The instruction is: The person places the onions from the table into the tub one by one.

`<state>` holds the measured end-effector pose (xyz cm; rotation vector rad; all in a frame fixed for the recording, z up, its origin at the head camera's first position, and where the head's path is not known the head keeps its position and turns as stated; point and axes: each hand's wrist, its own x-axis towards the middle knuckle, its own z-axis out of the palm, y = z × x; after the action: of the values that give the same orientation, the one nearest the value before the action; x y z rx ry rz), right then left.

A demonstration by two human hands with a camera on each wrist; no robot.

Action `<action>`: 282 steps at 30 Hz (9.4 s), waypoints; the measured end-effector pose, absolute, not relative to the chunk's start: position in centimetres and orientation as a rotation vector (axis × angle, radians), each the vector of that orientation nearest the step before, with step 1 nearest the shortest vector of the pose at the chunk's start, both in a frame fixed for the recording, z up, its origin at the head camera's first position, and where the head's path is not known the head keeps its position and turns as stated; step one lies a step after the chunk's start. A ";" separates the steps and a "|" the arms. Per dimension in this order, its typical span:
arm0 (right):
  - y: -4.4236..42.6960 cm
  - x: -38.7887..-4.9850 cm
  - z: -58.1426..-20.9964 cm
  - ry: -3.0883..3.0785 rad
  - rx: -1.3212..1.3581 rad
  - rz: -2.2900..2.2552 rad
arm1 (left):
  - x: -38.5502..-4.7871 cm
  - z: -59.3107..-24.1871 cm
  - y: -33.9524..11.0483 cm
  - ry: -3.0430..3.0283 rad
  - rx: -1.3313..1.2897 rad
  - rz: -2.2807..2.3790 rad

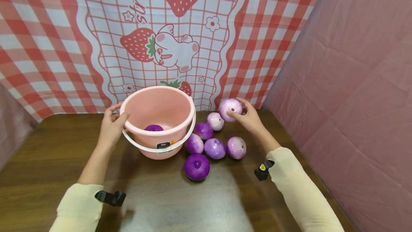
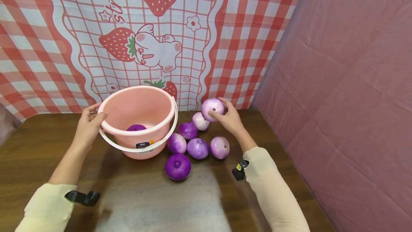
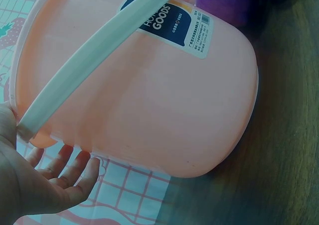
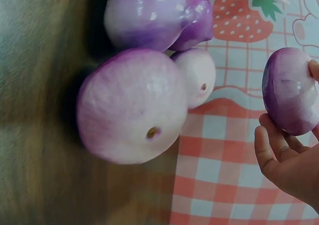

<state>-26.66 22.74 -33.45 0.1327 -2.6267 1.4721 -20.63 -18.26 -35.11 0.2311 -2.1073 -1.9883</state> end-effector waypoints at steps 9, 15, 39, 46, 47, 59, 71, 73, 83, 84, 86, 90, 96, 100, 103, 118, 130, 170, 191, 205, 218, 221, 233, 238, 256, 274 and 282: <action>21.7 -26.7 -32.2 -2.630 0.168 1.403 | -20.7 -35.2 -18.2 -2.094 0.234 -1.993; 21.0 -26.7 -31.6 -2.617 0.199 1.440 | -20.7 -35.3 -18.3 -2.085 0.232 -2.002; 18.5 -26.7 -29.0 -2.612 0.329 1.408 | -20.6 -35.0 -18.2 -2.095 0.239 -2.005; 17.6 -26.7 -28.6 -2.626 0.350 1.415 | -20.6 -35.1 -18.3 -2.106 0.234 -1.995; 17.5 -26.7 -28.6 -2.630 0.351 1.420 | -20.6 -35.2 -18.3 -2.107 0.235 -1.994; 16.5 -26.7 -28.0 -2.635 0.374 1.409 | -20.6 -35.2 -18.2 -2.096 0.233 -2.004; 15.4 -26.9 -27.9 -2.635 0.432 1.416 | -20.5 -35.0 -18.2 -2.074 0.235 -2.027; 15.2 -26.9 -27.9 -2.639 0.431 1.403 | -20.5 -35.0 -18.2 -2.067 0.234 -2.031; 14.0 -26.7 -27.5 -2.616 0.469 1.423 | -20.5 -35.0 -18.1 -2.067 0.227 -2.018; 13.8 -26.7 -27.5 -2.612 0.475 1.429 | -20.5 -35.0 -18.1 -2.066 0.230 -2.020; 13.5 -26.7 -27.5 -2.602 0.492 1.449 | -20.5 -35.0 -18.2 -2.061 0.232 -2.024; 12.9 -26.8 -27.5 -2.582 0.520 1.472 | -20.5 -35.1 -18.2 -2.058 0.230 -2.030; 11.9 -26.9 -27.5 -2.567 0.538 1.477 | -20.5 -35.0 -18.2 -2.073 0.228 -2.008; 11.3 -26.8 -27.5 -2.575 0.537 1.503 | -20.5 -35.1 -18.2 -2.084 0.234 -1.994; 10.9 -26.7 -27.4 -2.587 0.532 1.515 | -20.5 -35.1 -18.2 -2.086 0.241 -1.995; 8.7 -26.4 -27.3 -2.601 0.562 1.498 | -20.5 -34.9 -18.4 -2.091 0.255 -2.003; 7.2 -26.6 -27.7 -2.598 0.604 1.503 | -20.5 -35.0 -18.4 -2.077 0.228 -2.028; 2.1 -27.0 -29.6 -2.613 0.728 1.507 | -20.5 -35.0 -18.1 -2.083 0.254 -2.012; 1.1 -27.4 -29.9 -2.694 0.847 1.185 | -20.6 -35.1 -18.1 -2.103 0.246 -1.988; 0.6 -26.9 -30.3 -2.837 0.904 0.601 | -20.6 -35.2 -18.2 -2.125 0.264 -1.967; 0.5 -26.4 -30.2 -2.878 0.913 0.537 | -20.6 -35.2 -18.3 -2.114 0.289 -1.987; 0.5 -26.5 -30.2 -2.886 0.905 0.537 | -20.6 -35.2 -18.2 -2.104 0.285 -2.001; 0.5 -26.5 -30.3 -2.886 0.930 0.570 | -20.5 -35.1 -18.1 -2.075 0.281 -2.008; 0.5 -26.5 -30.3 -2.893 0.918 0.586 | -20.5 -35.2 -18.0 -2.065 0.290 -2.017; 0.5 -26.4 -30.0 -2.749 0.773 0.643 | -20.5 -35.2 -18.1 -2.065 0.317 -2.016; 1.4 -26.2 -29.7 -2.684 0.650 0.764 | -20.4 -35.1 -18.0 -2.035 0.306 -2.051; 2.7 -26.3 -29.4 -2.684 0.659 0.841 | -20.4 -35.0 -18.0 -2.031 0.301 -2.054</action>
<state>-26.32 2.69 -29.39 0.6590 -2.6840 0.8411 -20.35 -17.95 -35.02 0.3009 -2.0311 -2.0538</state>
